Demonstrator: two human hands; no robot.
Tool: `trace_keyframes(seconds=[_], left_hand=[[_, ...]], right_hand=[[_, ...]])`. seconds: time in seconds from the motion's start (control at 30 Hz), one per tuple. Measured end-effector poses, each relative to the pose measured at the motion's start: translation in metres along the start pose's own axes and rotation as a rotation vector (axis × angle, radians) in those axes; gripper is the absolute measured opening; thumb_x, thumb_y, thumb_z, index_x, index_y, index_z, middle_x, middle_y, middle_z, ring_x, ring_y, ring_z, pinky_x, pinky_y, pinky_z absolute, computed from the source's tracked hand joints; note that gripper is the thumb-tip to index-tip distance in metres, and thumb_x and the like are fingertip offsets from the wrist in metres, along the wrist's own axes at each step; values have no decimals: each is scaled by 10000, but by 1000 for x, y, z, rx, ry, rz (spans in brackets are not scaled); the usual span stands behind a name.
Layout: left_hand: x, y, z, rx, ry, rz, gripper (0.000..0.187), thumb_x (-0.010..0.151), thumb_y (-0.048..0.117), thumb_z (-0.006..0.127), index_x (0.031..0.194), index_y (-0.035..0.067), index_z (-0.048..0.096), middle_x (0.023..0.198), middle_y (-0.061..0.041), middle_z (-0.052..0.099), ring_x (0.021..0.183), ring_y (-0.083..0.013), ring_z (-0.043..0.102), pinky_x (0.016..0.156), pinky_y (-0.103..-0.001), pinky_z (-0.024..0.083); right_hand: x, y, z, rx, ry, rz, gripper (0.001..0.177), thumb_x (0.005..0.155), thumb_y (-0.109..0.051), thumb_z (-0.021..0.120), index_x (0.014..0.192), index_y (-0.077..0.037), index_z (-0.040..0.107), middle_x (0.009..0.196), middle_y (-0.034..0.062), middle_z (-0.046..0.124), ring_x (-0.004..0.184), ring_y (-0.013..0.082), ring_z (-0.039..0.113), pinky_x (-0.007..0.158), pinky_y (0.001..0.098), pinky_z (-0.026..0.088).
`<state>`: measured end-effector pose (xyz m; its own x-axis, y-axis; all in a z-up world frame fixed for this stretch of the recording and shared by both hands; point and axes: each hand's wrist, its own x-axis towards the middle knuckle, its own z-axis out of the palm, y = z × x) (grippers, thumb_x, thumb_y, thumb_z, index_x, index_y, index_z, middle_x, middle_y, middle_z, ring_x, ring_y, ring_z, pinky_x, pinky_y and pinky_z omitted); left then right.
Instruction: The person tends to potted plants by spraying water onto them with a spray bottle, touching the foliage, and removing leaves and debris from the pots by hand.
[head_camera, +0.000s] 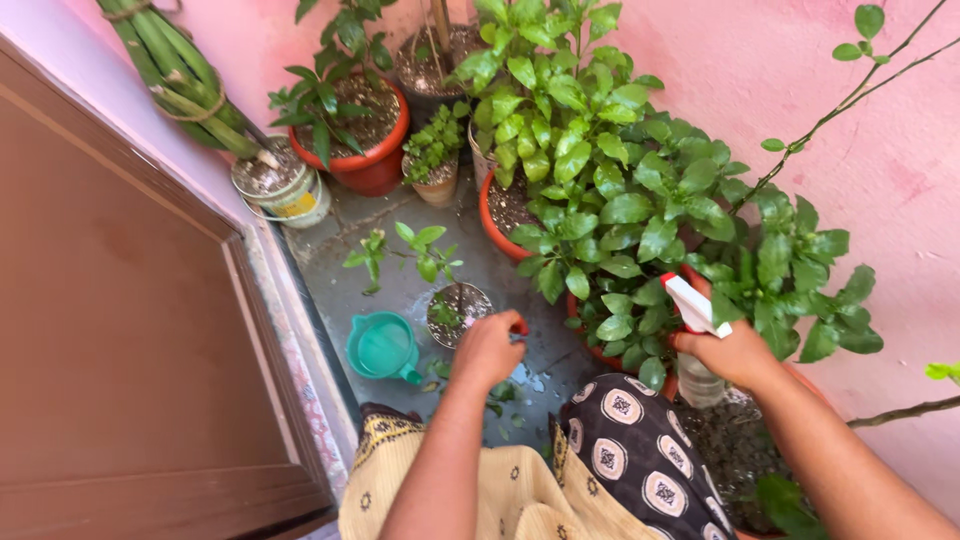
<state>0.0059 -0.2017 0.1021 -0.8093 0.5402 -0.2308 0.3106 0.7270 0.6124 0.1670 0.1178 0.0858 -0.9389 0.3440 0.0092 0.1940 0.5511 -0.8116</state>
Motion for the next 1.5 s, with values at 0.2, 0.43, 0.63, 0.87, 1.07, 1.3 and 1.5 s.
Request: trace_keyframes(seconds=[0.2,0.43,0.63,0.87,1.07,1.3,1.5], left_hand=[[2,0,8,-312,150,397,456,815,227,782,1235,84,675,1209,-165,707,1137,-347,668,962,-417,535],[-8,14,-11,-595,23,375,712,757,115,716,1439,112,509,1382,-131,606,1264,-306,608,978,-397,512],[7,-10,-5,-482,240,306,712,699,21,685,1393,82,538,1345,-161,614,1285,-350,595,1052,-406,483],[10,-8,-7,-467,139,251,730,745,51,755,1431,107,511,1344,-129,615,1153,-315,655,925,-391,542],[16,5,-7,-595,116,217,726,790,57,754,1467,141,504,1347,-84,640,1045,-209,713,796,-337,615],[21,19,9,-592,139,304,685,796,58,750,1447,113,544,1287,-92,676,1018,-211,708,817,-335,610],[30,26,19,-601,120,282,661,808,56,738,1438,111,547,1256,-87,684,1003,-197,719,813,-325,614]], right_hand=[[15,-94,31,366,132,-80,407,731,-99,792,1122,-51,689,1007,5,729,944,114,657,840,285,514],[78,-142,108,901,451,-111,150,915,-46,747,1016,24,661,896,23,678,821,146,628,757,311,499],[109,-101,142,1419,615,31,71,965,-101,706,963,-55,652,751,41,608,671,189,583,666,394,566],[123,-75,139,1314,710,230,91,983,-177,657,1003,-89,669,761,43,629,683,191,611,645,375,526],[130,-60,128,1390,737,273,142,982,-219,658,956,-80,649,769,45,627,688,204,614,655,385,522],[131,-17,112,1451,790,254,129,966,-193,657,889,-96,624,756,35,592,685,216,582,677,404,522],[130,-3,108,1469,795,391,130,949,-227,632,884,-114,629,759,36,618,717,203,615,709,387,508]])
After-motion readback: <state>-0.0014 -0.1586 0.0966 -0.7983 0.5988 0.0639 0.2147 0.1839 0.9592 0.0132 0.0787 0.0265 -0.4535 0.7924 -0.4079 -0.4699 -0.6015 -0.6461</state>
